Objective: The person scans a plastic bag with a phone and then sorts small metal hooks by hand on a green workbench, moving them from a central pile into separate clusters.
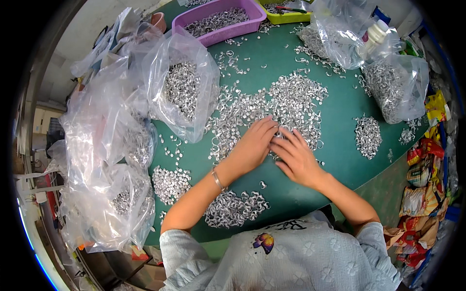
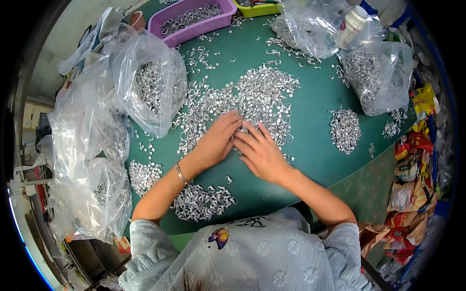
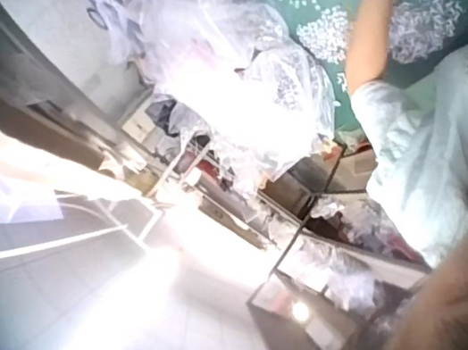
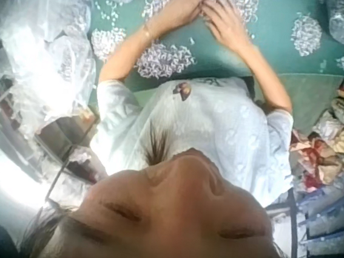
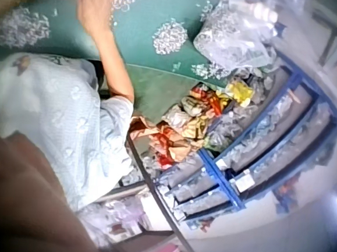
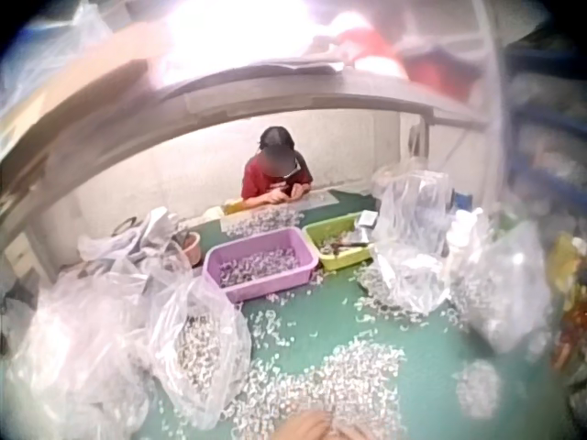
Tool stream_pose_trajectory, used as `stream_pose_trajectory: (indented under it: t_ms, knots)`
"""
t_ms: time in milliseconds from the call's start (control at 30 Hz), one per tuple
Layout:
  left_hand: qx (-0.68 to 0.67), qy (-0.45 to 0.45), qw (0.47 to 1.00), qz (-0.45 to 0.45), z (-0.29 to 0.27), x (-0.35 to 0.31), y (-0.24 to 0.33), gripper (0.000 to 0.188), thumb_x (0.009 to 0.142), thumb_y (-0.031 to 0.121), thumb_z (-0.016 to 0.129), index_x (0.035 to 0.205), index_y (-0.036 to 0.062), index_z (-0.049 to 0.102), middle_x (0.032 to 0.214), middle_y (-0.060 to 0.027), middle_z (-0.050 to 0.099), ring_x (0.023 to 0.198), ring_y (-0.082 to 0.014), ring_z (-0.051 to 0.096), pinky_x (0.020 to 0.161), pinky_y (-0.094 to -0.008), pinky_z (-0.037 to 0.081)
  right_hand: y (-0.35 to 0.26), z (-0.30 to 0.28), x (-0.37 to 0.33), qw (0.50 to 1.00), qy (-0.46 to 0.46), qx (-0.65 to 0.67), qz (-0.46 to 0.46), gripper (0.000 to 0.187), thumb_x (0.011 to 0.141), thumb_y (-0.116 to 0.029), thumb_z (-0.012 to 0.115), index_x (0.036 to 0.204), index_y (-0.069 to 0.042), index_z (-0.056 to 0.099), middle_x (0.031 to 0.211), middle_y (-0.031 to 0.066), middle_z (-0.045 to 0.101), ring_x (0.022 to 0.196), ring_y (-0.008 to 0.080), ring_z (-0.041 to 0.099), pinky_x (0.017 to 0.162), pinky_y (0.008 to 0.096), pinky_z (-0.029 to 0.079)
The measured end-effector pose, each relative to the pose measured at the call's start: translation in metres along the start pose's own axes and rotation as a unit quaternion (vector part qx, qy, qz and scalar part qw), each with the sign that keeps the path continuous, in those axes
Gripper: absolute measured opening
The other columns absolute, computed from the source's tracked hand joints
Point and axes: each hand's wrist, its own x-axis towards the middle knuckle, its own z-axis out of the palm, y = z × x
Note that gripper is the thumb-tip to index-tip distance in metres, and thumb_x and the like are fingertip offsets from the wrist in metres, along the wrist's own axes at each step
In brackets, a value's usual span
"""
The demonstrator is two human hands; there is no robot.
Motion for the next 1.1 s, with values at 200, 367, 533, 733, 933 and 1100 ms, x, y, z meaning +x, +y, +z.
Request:
stream_pose_trajectory:
  t_ms: [200, 367, 533, 733, 933, 1100]
  knots:
    - [0.063, -0.009, 0.996, -0.058, -0.017, -0.045, 0.017, 0.043, 0.072, -0.01, 0.058, 0.114, 0.0011, 0.057, 0.119, -0.0173, 0.053, 0.115, -0.0373, 0.049, 0.099, -0.0444, 0.042, 0.003, -0.017, -0.023, 0.995, -0.043, 0.018, -0.092, 0.019, 0.078, -0.011, 0.068, 0.097, -0.007, 0.068, 0.11, 0.004, 0.062, 0.126, 0.0269, 0.046, 0.109, 0.0495, 0.03]
    - [0.032, 0.058, 0.993, -0.097, -0.014, -0.021, 0.028, 0.04, 0.077, -0.009, 0.057, 0.115, 0.0031, 0.058, 0.119, -0.015, 0.053, 0.113, -0.0347, 0.051, 0.095, -0.0418, 0.042, 0.023, -0.025, -0.02, 0.981, 0.174, 0.063, 0.065, 0.01, 0.079, -0.009, 0.069, 0.088, -0.006, 0.068, 0.094, 0.006, 0.065, 0.1, 0.0258, 0.056, 0.085, 0.0399, 0.04]
    - [0.096, 0.088, 0.988, -0.08, 0.012, 0.025, 0.007, 0.036, 0.081, 0.0, 0.061, 0.116, 0.0052, 0.059, 0.118, -0.0115, 0.054, 0.112, -0.0303, 0.051, 0.094, -0.0424, 0.039, 0.049, -0.03, 0.027, 0.956, 0.2, -0.094, 0.195, 0.014, 0.078, -0.015, 0.072, 0.087, -0.005, 0.067, 0.088, 0.0072, 0.062, 0.089, 0.0261, 0.053, 0.079, 0.04, 0.037]
    - [0.124, 0.006, 0.988, -0.088, 0.01, 0.052, -0.02, 0.024, 0.08, 0.004, 0.064, 0.103, 0.0056, 0.064, 0.109, -0.0063, 0.057, 0.104, -0.0262, 0.053, 0.082, -0.0412, 0.04, 0.057, -0.028, 0.023, 0.956, 0.129, -0.117, 0.237, 0.013, 0.078, -0.015, 0.072, 0.086, -0.006, 0.067, 0.09, 0.0073, 0.063, 0.09, 0.026, 0.054, 0.082, 0.0404, 0.036]
    - [0.066, 0.104, 0.99, -0.074, 0.008, 0.045, -0.035, 0.017, 0.082, 0.001, 0.062, 0.099, 0.0014, 0.063, 0.094, -0.0091, 0.063, 0.09, -0.0284, 0.06, 0.079, -0.0387, 0.045, 0.048, -0.037, 0.015, 0.964, 0.191, -0.096, 0.157, 0.018, 0.075, -0.008, 0.071, 0.092, -0.007, 0.065, 0.093, 0.0068, 0.062, 0.092, 0.0262, 0.054, 0.083, 0.0398, 0.036]
    - [-0.23, 0.182, 0.913, -0.285, -0.01, 0.04, -0.002, 0.009, 0.088, 0.0, 0.059, 0.097, -0.0016, 0.062, 0.086, -0.0117, 0.066, 0.077, -0.0182, 0.065, 0.071, -0.0296, 0.05, 0.043, -0.024, 0.02, 0.981, 0.107, -0.098, 0.132, 0.014, 0.077, -0.013, 0.072, 0.087, -0.006, 0.065, 0.089, 0.005, 0.06, 0.091, 0.025, 0.053, 0.085, 0.0396, 0.035]
